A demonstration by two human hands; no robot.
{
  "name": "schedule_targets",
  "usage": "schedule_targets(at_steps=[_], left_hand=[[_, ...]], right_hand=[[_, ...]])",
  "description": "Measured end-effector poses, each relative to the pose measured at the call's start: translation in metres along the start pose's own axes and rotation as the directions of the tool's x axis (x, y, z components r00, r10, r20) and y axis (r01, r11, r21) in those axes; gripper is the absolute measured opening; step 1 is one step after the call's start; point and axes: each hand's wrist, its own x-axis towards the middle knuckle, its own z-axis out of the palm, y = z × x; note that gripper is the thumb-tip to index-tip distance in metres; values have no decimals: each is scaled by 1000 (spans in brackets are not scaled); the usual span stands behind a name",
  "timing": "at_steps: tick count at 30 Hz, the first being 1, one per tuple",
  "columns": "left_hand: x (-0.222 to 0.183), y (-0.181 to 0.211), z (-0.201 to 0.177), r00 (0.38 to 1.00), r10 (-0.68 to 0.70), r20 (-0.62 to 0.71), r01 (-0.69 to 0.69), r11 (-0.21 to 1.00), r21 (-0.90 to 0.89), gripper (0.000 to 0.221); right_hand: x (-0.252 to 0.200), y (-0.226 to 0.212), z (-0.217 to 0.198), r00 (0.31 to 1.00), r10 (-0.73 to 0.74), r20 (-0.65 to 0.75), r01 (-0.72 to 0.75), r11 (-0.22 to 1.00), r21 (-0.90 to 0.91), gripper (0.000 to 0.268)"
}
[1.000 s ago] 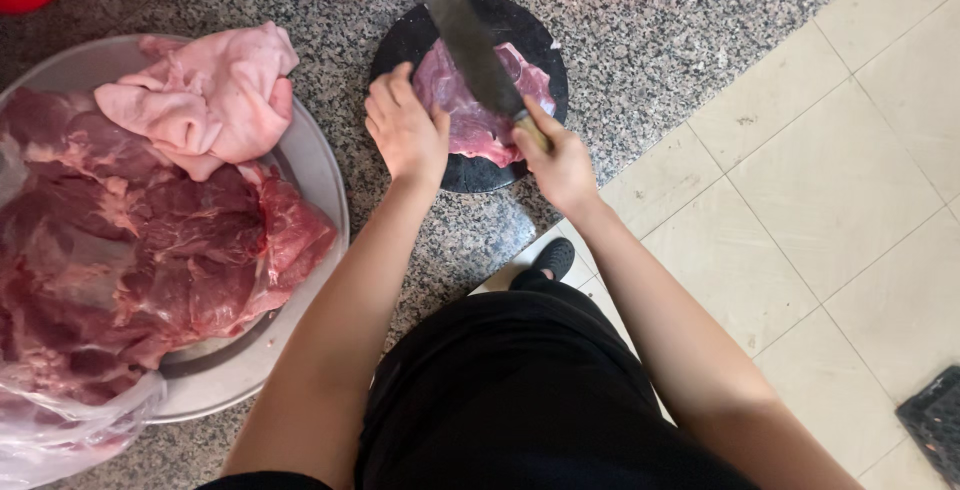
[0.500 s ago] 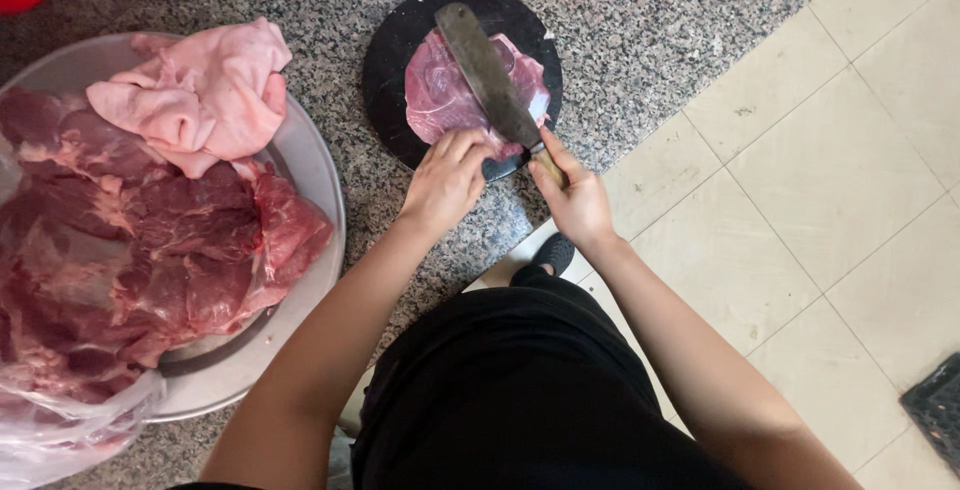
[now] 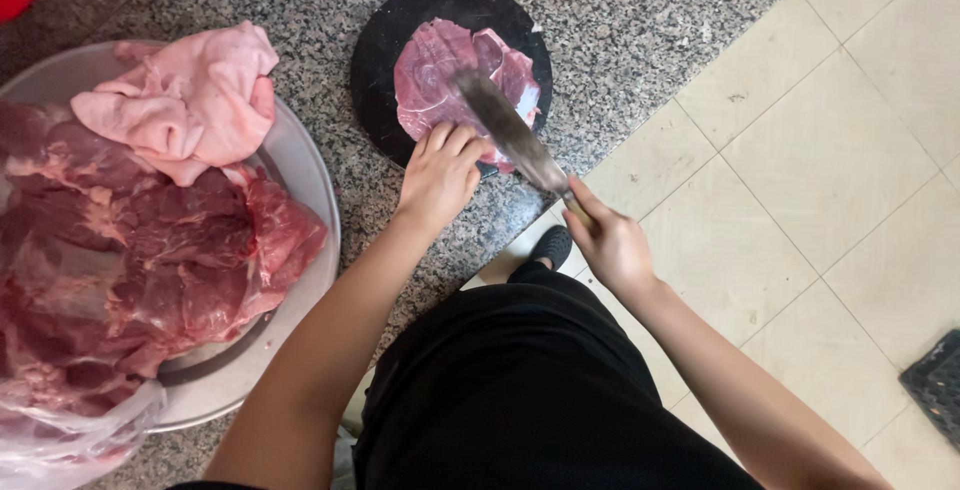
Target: The person portions large cuts of raw pork on a cutting board using a cleaver and places the sliced pieces into a red bowl.
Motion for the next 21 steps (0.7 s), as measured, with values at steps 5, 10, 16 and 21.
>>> schedule_targets(at_steps=[5,10,16,21], left_hand=[[-8,-4,-6,1000,3,-23,-4,998,-68,31],[1,-8,-15,998,-11,62,23,981,-193,18],[22,-2,-10,998,-24,-55,13,981,-195,11],[18,2,-5,998,-30,-61,22,991,-130,15]], right_hand=[[-33,22,-20,984,139,109,-167,935,314,52],[-39,31,-23,972,233,-2,-217,906,363,53],[15,-6,15,991,43,-126,-10,968,249,54],[41,-28,37,995,31,-91,-24,997,74,53]])
